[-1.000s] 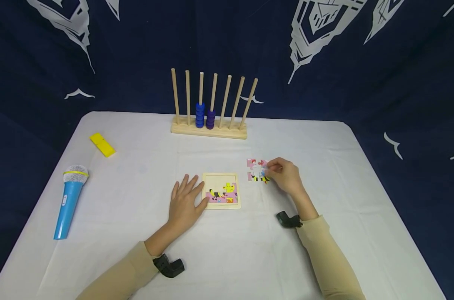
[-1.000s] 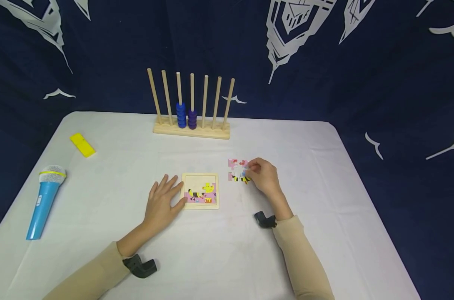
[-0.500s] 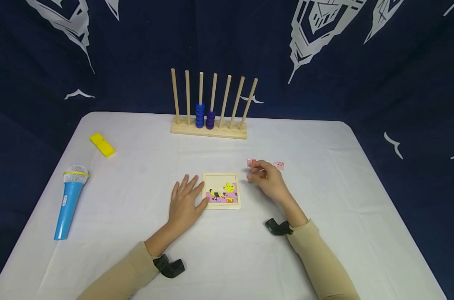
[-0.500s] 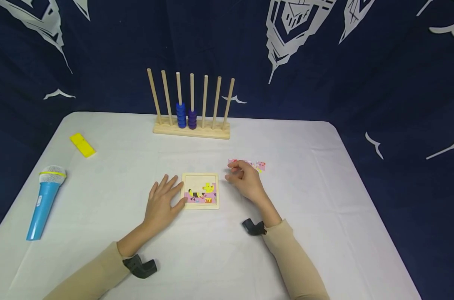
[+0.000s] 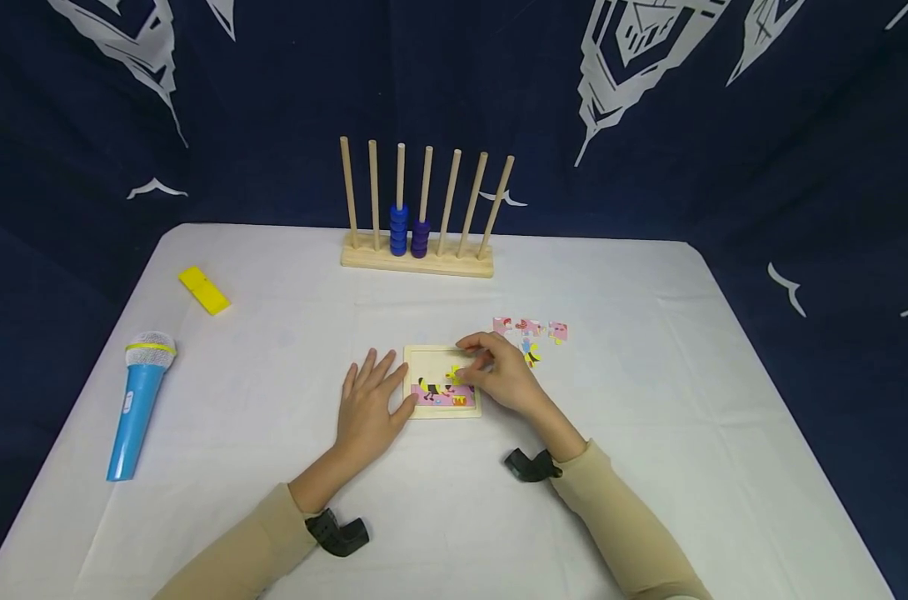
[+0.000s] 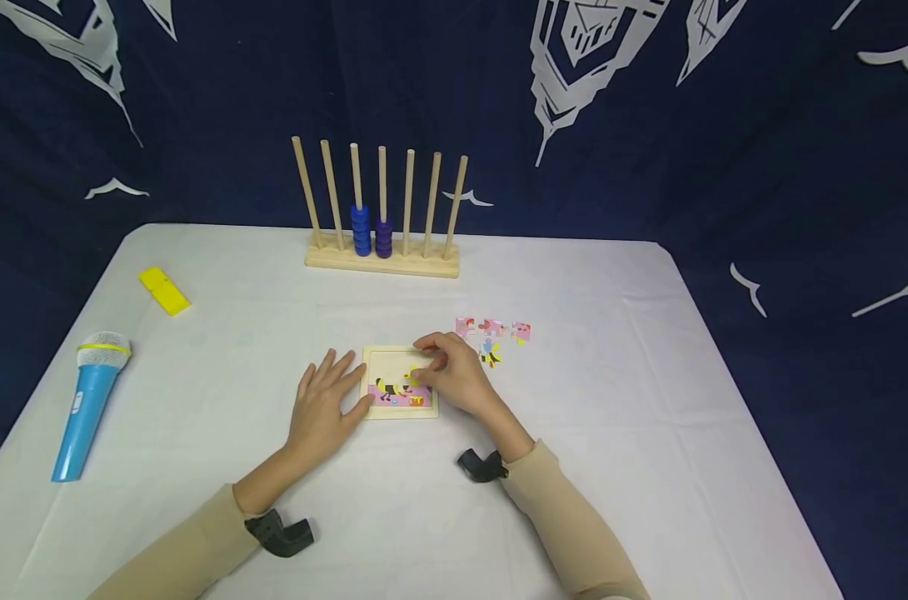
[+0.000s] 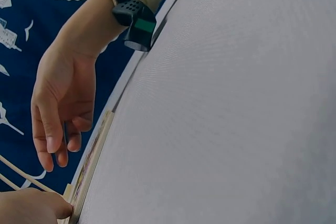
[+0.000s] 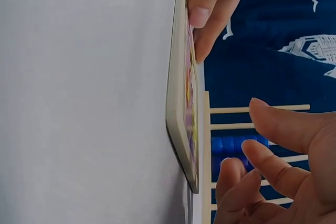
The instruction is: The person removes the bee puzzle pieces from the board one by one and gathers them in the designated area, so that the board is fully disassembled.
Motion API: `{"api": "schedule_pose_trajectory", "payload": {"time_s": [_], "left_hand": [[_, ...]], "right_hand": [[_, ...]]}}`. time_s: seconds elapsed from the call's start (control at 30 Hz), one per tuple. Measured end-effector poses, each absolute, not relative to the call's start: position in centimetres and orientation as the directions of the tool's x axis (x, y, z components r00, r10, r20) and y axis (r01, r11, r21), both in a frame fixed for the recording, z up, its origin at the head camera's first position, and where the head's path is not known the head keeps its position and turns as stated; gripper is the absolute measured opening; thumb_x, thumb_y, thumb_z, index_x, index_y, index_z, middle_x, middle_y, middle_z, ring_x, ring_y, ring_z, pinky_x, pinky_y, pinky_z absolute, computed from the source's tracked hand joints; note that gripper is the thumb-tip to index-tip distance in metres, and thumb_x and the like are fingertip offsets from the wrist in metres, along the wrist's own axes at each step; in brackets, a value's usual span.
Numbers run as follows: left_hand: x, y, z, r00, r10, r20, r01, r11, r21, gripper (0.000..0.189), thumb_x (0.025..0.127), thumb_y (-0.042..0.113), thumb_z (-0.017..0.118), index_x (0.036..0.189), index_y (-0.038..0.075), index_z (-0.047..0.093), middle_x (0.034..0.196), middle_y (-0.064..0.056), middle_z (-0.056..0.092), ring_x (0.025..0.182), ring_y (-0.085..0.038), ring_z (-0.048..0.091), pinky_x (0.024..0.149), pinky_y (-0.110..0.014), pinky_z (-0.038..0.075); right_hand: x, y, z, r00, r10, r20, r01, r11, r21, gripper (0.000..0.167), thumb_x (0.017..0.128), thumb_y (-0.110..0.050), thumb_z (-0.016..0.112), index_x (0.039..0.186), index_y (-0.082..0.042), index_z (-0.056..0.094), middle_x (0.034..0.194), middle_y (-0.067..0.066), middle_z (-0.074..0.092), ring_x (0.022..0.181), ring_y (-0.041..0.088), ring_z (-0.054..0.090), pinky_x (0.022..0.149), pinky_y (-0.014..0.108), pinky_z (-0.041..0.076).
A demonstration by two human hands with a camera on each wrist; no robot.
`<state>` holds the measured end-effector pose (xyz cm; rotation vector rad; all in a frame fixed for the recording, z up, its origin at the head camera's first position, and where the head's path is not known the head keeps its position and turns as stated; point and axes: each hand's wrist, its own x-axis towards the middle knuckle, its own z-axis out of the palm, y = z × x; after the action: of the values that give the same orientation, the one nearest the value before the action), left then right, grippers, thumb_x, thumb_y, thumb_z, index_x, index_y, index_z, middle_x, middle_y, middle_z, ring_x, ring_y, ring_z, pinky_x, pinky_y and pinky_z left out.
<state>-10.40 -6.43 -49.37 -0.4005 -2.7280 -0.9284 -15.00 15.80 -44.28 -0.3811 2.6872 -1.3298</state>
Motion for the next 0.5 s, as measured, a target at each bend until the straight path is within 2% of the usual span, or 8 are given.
{"api": "schedule_pose_trajectory", "payload": {"time_s": [0.2, 0.5], "left_hand": [[-10.35, -6.54, -49.44, -0.937, 0.176, 0.301, 0.325, 0.755, 0.569, 0.046, 0.086, 0.022, 0.074, 0.125, 0.0, 0.064, 0.145, -0.021, 0.049, 0.144, -0.043, 0.031, 0.115, -0.061, 0.016], [-10.42, -6.48, -49.33, -0.938, 0.182, 0.294, 0.324, 0.756, 0.569, 0.047, 0.086, 0.023, 0.074, 0.126, 0.0, 0.064, 0.145, -0.021, 0.049, 0.144, -0.043, 0.031, 0.115, -0.061, 0.016]], "right_hand": [[-14.97, 15.57, -44.69, -0.959, -0.284, 0.016, -0.189, 0.592, -0.784, 0.038, 0.081, -0.01, 0.079, 0.116, -0.005, 0.066, 0.107, 0.011, 0.064, 0.08, 0.016, 0.06, 0.076, 0.03, 0.046], [-14.96, 15.6, -45.1, -0.956, -0.293, 0.015, -0.201, 0.617, -0.761, 0.039, 0.078, -0.01, 0.081, 0.115, -0.005, 0.067, 0.101, 0.01, 0.064, 0.078, 0.016, 0.056, 0.073, 0.027, 0.044]]}}
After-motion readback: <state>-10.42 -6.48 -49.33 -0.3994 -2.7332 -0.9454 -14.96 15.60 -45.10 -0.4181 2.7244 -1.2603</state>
